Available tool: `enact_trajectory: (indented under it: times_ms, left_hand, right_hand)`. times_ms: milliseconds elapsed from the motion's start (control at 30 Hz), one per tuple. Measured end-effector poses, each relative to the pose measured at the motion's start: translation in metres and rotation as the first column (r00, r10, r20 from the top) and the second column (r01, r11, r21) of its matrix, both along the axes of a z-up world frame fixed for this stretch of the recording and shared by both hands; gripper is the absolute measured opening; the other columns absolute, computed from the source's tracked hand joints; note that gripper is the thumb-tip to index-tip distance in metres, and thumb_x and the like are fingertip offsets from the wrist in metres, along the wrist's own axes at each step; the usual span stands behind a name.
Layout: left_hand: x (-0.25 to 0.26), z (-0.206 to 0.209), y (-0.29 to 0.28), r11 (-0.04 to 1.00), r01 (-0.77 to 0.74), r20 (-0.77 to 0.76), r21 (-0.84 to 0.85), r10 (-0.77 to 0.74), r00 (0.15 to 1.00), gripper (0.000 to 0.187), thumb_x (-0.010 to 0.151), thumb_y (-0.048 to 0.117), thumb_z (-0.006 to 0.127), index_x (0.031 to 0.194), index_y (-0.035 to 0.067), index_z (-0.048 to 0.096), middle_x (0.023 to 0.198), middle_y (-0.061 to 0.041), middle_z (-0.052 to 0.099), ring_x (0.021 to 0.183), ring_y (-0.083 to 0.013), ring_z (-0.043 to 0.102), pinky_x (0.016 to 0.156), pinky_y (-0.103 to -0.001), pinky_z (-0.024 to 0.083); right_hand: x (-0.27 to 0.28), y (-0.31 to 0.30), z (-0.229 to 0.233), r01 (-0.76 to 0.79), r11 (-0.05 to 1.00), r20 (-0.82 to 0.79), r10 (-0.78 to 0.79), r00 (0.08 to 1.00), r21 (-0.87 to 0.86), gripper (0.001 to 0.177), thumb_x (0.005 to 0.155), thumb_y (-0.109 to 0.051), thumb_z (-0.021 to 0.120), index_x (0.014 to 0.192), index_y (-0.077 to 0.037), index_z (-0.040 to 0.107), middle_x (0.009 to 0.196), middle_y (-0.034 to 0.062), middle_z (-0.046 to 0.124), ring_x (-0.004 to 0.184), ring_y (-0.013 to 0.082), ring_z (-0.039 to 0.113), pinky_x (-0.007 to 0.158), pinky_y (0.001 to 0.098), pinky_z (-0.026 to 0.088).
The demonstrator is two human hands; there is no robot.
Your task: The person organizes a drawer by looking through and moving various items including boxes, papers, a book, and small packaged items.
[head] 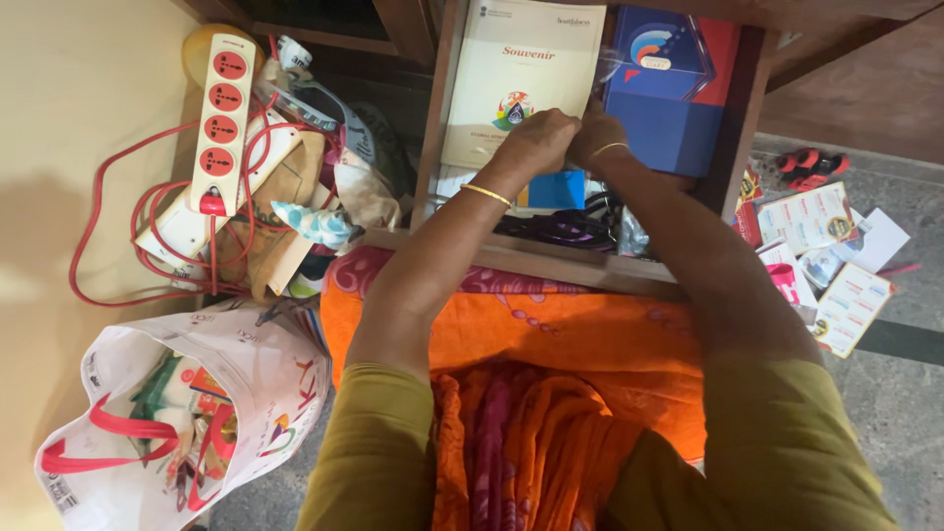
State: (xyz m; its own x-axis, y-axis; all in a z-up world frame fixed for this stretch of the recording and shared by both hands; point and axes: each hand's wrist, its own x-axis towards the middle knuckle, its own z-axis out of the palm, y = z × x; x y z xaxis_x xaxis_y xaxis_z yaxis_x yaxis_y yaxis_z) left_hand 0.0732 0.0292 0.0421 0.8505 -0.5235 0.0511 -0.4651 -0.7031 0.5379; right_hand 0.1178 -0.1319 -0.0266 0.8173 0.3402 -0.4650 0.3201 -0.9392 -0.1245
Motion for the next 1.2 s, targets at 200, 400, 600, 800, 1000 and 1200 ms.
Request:
enact_trajectory:
  times_ms: [200, 400, 600, 800, 1000, 1200]
  left_hand:
    - [-0.006, -0.014, 0.001, 0.996, 0.070, -0.058, 0.046, -0.067, 0.996, 0.025, 0.079, -0.002, 0.071, 0.103, 0.004, 0.072, 0.101, -0.022, 0.073, 0.100, -0.0396, 0.072, 0.088, -0.046, 0.057]
    - [-0.014, -0.018, -0.009, 0.879, 0.196, -0.409, 0.434, -0.002, 0.913, 0.064, 0.069, 0.017, 0.090, 0.126, 0.008, 0.062, 0.139, -0.013, 0.053, 0.124, -0.0366, 0.054, 0.097, -0.044, 0.051]
    - [-0.022, -0.036, 0.003, 0.922, 0.107, -0.315, 0.371, 0.017, 0.949, 0.061, 0.070, 0.003, 0.086, 0.127, 0.006, 0.064, 0.141, -0.008, 0.058, 0.126, -0.0341, 0.058, 0.100, -0.042, 0.054]
    - [-0.025, -0.031, 0.000, 0.862, 0.140, -0.410, 0.487, 0.084, 0.908, 0.082, 0.071, 0.004, 0.085, 0.144, 0.012, 0.049, 0.152, 0.001, 0.044, 0.138, -0.0272, 0.045, 0.101, -0.052, 0.049]
    - [-0.014, -0.032, 0.006, 0.832, 0.143, -0.310, 0.536, 0.037, 0.950, 0.078, 0.082, 0.008, 0.081, 0.152, 0.016, 0.048, 0.167, -0.001, 0.033, 0.150, -0.0369, 0.038, 0.111, -0.059, 0.045]
    - [0.004, -0.029, 0.028, 0.747, -0.233, -0.374, 0.622, 0.545, 0.750, 0.100, 0.088, 0.008, 0.075, 0.164, 0.028, 0.013, 0.170, -0.020, -0.002, 0.145, -0.0644, 0.019, 0.092, -0.065, 0.054]
  right_hand:
    - [0.001, -0.053, 0.035, -0.049, 0.881, 0.114, -0.006, 0.993, 0.471, 0.059, 0.081, -0.028, 0.080, 0.135, -0.011, 0.064, 0.131, 0.0226, 0.066, 0.121, 0.0420, 0.062, 0.104, 0.0488, 0.049]
    - [-0.042, -0.031, 0.088, -0.136, 0.965, 0.031, 0.132, 0.991, 0.224, 0.099, 0.063, -0.031, 0.093, 0.145, -0.010, 0.042, 0.138, 0.0254, 0.053, 0.121, 0.0458, 0.057, 0.096, 0.0507, 0.049]
    - [-0.087, 0.013, 0.089, -0.067, 0.997, -0.128, 0.070, 0.989, 0.023, 0.105, 0.075, -0.040, 0.089, 0.151, -0.003, 0.026, 0.155, 0.0376, 0.027, 0.123, 0.0499, 0.058, 0.100, 0.0500, 0.051]
    - [-0.093, 0.015, 0.063, -0.044, 0.999, -0.144, 0.040, 0.989, -0.020, 0.107, 0.080, -0.039, 0.085, 0.154, 0.003, 0.020, 0.160, 0.0389, 0.019, 0.124, 0.0510, 0.059, 0.096, 0.0489, 0.056]
    - [-0.096, 0.022, 0.055, -0.070, 0.995, -0.030, 0.068, 0.997, -0.073, 0.112, 0.082, -0.041, 0.084, 0.155, 0.010, 0.017, 0.157, 0.0402, 0.020, 0.119, 0.0505, 0.062, 0.090, 0.0472, 0.058]
    - [-0.091, 0.030, 0.102, -0.097, 0.980, -0.066, 0.087, 0.994, -0.175, 0.121, 0.071, -0.052, 0.089, 0.153, 0.007, 0.021, 0.153, 0.0307, 0.031, 0.115, 0.0404, 0.066, 0.093, 0.0432, 0.056]
